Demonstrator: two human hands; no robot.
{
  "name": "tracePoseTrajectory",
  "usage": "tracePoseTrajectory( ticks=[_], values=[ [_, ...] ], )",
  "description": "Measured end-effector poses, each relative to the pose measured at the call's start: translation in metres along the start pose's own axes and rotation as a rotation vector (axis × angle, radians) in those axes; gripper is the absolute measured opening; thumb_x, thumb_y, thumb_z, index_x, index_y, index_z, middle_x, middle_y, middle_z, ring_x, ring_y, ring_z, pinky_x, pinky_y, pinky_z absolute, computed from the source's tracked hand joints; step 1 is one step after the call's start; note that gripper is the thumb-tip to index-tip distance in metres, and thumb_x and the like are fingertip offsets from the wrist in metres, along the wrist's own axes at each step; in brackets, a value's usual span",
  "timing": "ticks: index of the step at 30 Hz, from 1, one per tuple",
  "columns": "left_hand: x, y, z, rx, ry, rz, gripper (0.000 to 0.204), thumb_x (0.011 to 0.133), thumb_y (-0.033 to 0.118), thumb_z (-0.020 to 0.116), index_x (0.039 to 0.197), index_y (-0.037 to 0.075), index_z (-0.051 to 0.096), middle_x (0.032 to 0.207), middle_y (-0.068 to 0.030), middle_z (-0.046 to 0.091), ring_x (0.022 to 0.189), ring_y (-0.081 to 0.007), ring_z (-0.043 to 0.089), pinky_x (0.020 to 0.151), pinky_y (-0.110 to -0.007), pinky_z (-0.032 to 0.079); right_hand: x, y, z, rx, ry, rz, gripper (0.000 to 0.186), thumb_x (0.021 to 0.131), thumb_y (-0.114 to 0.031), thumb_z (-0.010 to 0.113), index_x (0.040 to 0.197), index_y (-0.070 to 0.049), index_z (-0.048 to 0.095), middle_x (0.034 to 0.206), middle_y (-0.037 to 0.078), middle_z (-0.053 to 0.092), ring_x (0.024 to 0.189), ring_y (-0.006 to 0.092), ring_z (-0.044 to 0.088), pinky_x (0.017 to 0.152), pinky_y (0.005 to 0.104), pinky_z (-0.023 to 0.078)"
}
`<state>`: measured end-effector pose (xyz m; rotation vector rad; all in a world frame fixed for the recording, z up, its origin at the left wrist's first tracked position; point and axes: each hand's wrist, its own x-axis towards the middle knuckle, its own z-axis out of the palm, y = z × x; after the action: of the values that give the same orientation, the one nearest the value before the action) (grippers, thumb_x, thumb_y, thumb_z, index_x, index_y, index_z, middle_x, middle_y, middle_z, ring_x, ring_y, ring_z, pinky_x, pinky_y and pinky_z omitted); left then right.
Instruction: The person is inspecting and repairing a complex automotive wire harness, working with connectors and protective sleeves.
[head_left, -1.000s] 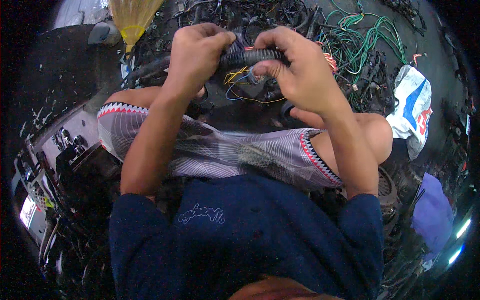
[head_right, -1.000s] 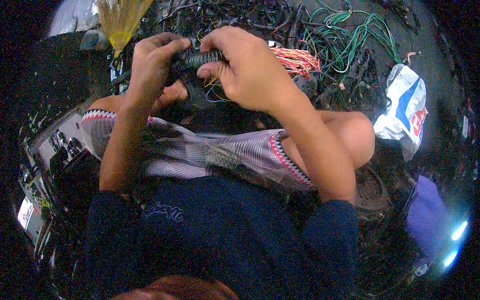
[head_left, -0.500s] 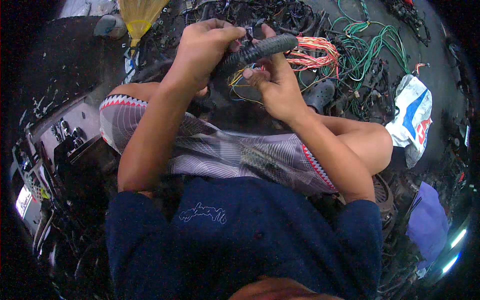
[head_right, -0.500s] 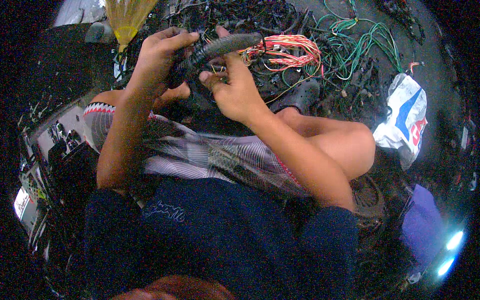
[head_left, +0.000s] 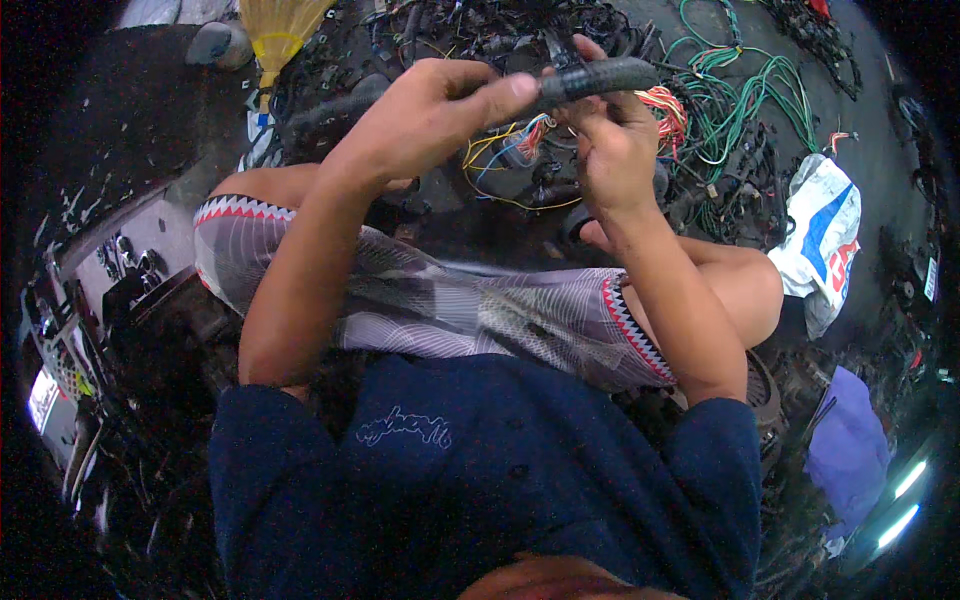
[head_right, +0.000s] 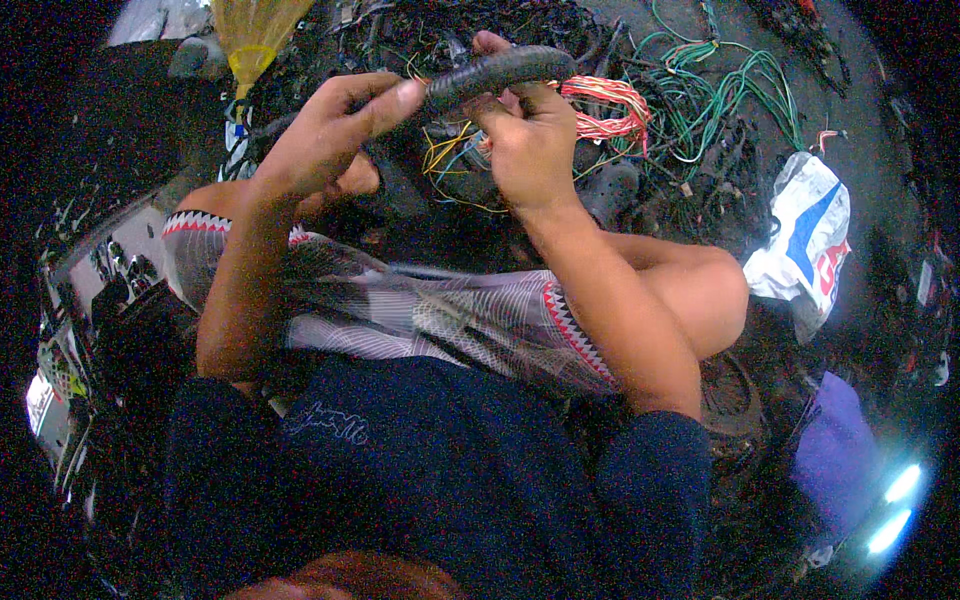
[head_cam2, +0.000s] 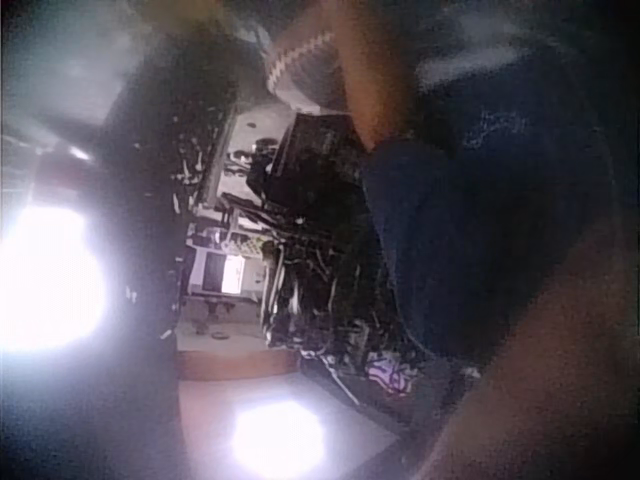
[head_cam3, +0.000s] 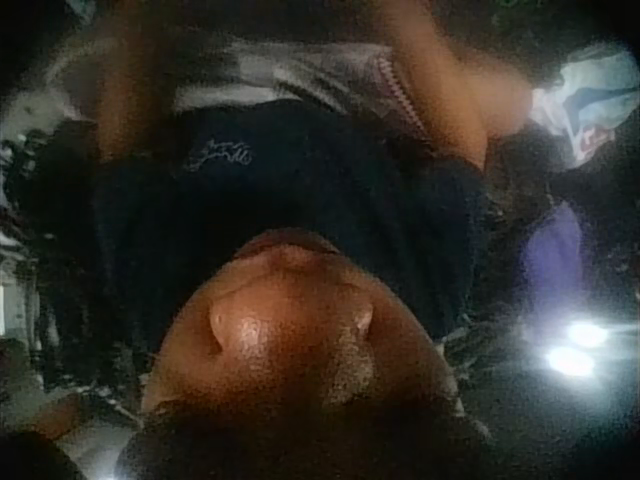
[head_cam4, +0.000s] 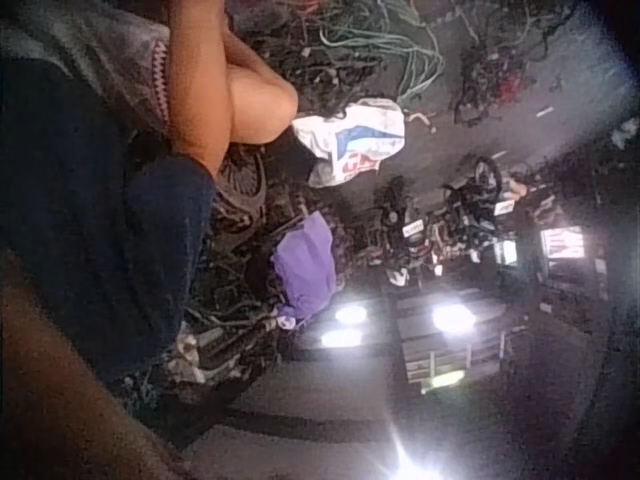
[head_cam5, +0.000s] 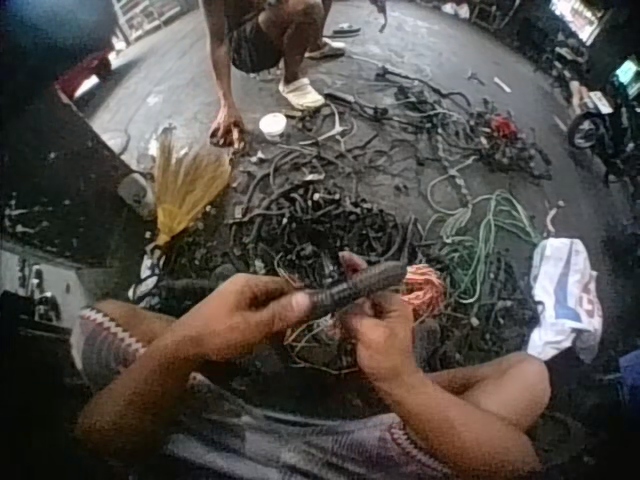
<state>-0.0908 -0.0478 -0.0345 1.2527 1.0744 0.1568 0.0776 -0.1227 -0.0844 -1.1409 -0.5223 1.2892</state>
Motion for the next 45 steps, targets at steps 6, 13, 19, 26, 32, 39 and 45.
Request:
tracePoseTrajectory(
  ticks=[6, 13, 19, 26, 32, 39, 45],
  values=[
    [-0.003, -0.003, 0.011, 0.056, 0.032, 0.393, 0.039, 0.089, 0.038, 0.062, 0.104, 0.002, 0.061, 0.063, 0.0063, 0.049, 0.047, -0.0016, 0.040, 0.039, -0.020, 0.030, 0.005, -0.006, 0.006, 0.183, -0.263, 0.073, 0.071, 0.076, 0.009, 0.050, 0.143, -0.004, 0.028, 0.117, 0.015, 0.058, 0.109, 0.0199, 0.055, 0.090, 0.0306, 0.045],
    [-0.012, 0.006, 0.006, -0.094, -0.150, 0.185, 0.040, 0.092, 0.037, 0.056, 0.089, -0.002, 0.065, 0.067, 0.0011, 0.054, 0.066, -0.0063, 0.049, 0.057, -0.024, 0.041, 0.003, -0.009, 0.003, 0.004, -0.331, 0.098, 0.053, 0.076, 0.004, 0.054, 0.128, -0.002, 0.049, 0.122, 0.017, 0.054, 0.111, 0.0208, 0.054, 0.092, 0.0324, 0.043],
    [-0.008, 0.000, 0.007, -0.105, 0.010, 0.282, 0.036, 0.090, 0.038, 0.058, 0.097, 0.003, 0.063, 0.066, 0.0045, 0.050, 0.051, -0.0028, 0.042, 0.041, -0.018, 0.028, -0.006, -0.006, 0.005, -0.192, -0.112, 0.056, 0.017, 0.084, -0.011, 0.062, 0.098, 0.000, 0.067, 0.089, 0.005, 0.067, 0.081, 0.0126, 0.059, 0.074, 0.0272, 0.047],
    [0.009, -0.007, 0.007, 0.132, 0.390, 0.375, 0.036, 0.089, 0.034, 0.058, 0.079, 0.000, 0.063, 0.058, -0.0045, 0.052, 0.053, -0.0144, 0.047, 0.052, -0.031, 0.038, -0.012, -0.025, 0.019, -0.611, -0.067, -0.095, 0.021, 0.087, -0.019, 0.062, 0.082, 0.001, 0.066, 0.067, 0.011, 0.063, 0.061, 0.0126, 0.055, 0.058, 0.0304, 0.043],
    [0.013, 0.007, 0.001, 0.372, 0.577, 0.343, 0.041, 0.087, 0.037, 0.060, 0.084, -0.003, 0.064, 0.065, -0.0148, 0.060, 0.058, -0.0241, 0.055, 0.058, -0.035, 0.044, -0.024, -0.055, 0.027, -1.006, -0.142, -0.284, 0.022, 0.084, -0.017, 0.063, 0.072, 0.001, 0.063, 0.062, 0.016, 0.055, 0.053, 0.0276, 0.053, 0.052, 0.0343, 0.042],
    [0.015, -0.005, 0.009, 0.444, 0.393, 0.356, 0.040, 0.089, 0.037, 0.059, 0.091, -0.002, 0.065, 0.070, -0.0111, 0.062, 0.066, -0.0165, 0.056, 0.065, -0.029, 0.046, -0.012, -0.081, 0.011, -0.963, -0.011, -0.601, 0.015, 0.078, -0.015, 0.070, 0.075, -0.001, 0.068, 0.063, 0.012, 0.062, 0.054, 0.0207, 0.057, 0.052, 0.0301, 0.044],
    [-0.010, 0.005, 0.027, 0.500, 0.033, 0.369, 0.014, 0.081, 0.013, 0.070, 0.084, 0.000, 0.064, 0.057, -0.0065, 0.050, 0.054, -0.0093, 0.045, 0.050, -0.028, 0.038, 0.019, -0.092, -0.030, -0.711, 0.092, -0.416, 0.018, 0.085, -0.014, 0.067, 0.084, 0.003, 0.068, 0.073, 0.002, 0.064, 0.069, 0.0077, 0.056, 0.065, 0.0207, 0.043]
  ],
)
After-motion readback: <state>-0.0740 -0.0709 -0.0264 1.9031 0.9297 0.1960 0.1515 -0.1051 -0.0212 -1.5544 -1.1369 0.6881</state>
